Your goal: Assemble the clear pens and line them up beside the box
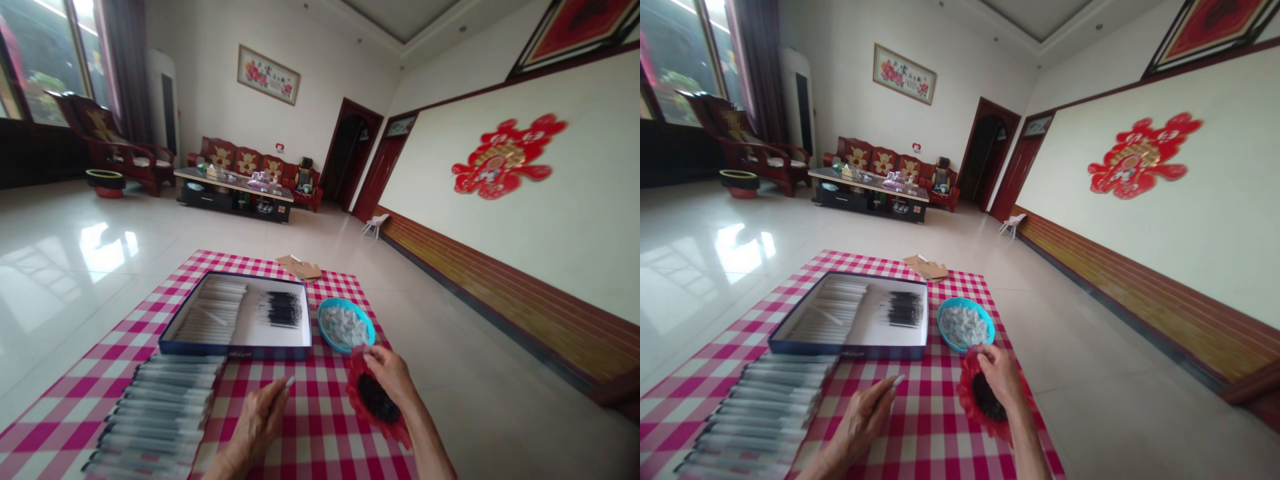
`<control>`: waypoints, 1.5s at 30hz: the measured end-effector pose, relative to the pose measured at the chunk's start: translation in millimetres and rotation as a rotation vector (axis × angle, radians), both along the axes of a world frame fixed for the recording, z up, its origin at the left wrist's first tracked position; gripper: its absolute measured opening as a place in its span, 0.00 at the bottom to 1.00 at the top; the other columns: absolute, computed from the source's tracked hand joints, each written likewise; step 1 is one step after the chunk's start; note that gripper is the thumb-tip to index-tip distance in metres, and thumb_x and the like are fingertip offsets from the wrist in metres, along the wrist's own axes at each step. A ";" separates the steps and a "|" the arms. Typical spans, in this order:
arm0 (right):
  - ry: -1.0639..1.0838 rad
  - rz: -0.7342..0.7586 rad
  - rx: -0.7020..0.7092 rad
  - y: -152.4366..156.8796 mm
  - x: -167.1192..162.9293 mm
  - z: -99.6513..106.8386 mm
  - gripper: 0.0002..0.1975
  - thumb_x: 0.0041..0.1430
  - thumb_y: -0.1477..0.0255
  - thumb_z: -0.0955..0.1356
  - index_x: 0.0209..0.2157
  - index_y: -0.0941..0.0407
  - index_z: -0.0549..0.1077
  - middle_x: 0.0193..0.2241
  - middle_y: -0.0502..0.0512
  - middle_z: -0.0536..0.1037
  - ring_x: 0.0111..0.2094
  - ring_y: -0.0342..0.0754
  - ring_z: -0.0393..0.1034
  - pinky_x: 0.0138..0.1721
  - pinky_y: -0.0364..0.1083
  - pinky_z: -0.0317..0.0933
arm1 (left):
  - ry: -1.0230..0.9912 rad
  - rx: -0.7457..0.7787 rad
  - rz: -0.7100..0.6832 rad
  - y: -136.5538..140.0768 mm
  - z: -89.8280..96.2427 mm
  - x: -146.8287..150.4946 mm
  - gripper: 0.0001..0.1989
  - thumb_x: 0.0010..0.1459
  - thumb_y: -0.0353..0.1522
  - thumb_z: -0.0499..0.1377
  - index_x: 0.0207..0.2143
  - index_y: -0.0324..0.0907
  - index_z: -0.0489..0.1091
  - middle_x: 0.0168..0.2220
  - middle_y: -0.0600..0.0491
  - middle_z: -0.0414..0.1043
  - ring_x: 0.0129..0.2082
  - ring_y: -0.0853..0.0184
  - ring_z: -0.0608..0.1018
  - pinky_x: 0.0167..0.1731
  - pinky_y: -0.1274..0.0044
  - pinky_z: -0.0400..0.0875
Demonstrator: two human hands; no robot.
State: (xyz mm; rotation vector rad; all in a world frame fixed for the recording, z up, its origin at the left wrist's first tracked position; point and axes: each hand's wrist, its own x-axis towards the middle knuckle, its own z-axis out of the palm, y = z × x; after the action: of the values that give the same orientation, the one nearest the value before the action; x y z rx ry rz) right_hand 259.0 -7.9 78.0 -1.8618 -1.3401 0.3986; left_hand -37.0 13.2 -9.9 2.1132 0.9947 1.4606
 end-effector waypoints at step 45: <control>0.460 0.273 0.117 -14.2 -137.1 -42.2 0.14 0.55 0.63 0.68 0.39 0.55 0.78 0.40 0.59 0.80 0.43 0.56 0.73 0.44 0.49 0.68 | 0.150 -0.143 -0.132 -6.4 5.0 1.9 0.10 0.64 0.30 0.49 0.38 0.41 0.69 0.25 0.52 0.73 0.23 0.71 0.74 0.23 0.82 0.60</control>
State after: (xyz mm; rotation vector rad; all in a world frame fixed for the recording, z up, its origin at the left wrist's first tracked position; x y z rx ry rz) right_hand 121.9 -22.1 35.7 -1.3828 -1.2622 0.8168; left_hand -35.1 6.9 -4.9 2.1642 0.9619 1.1481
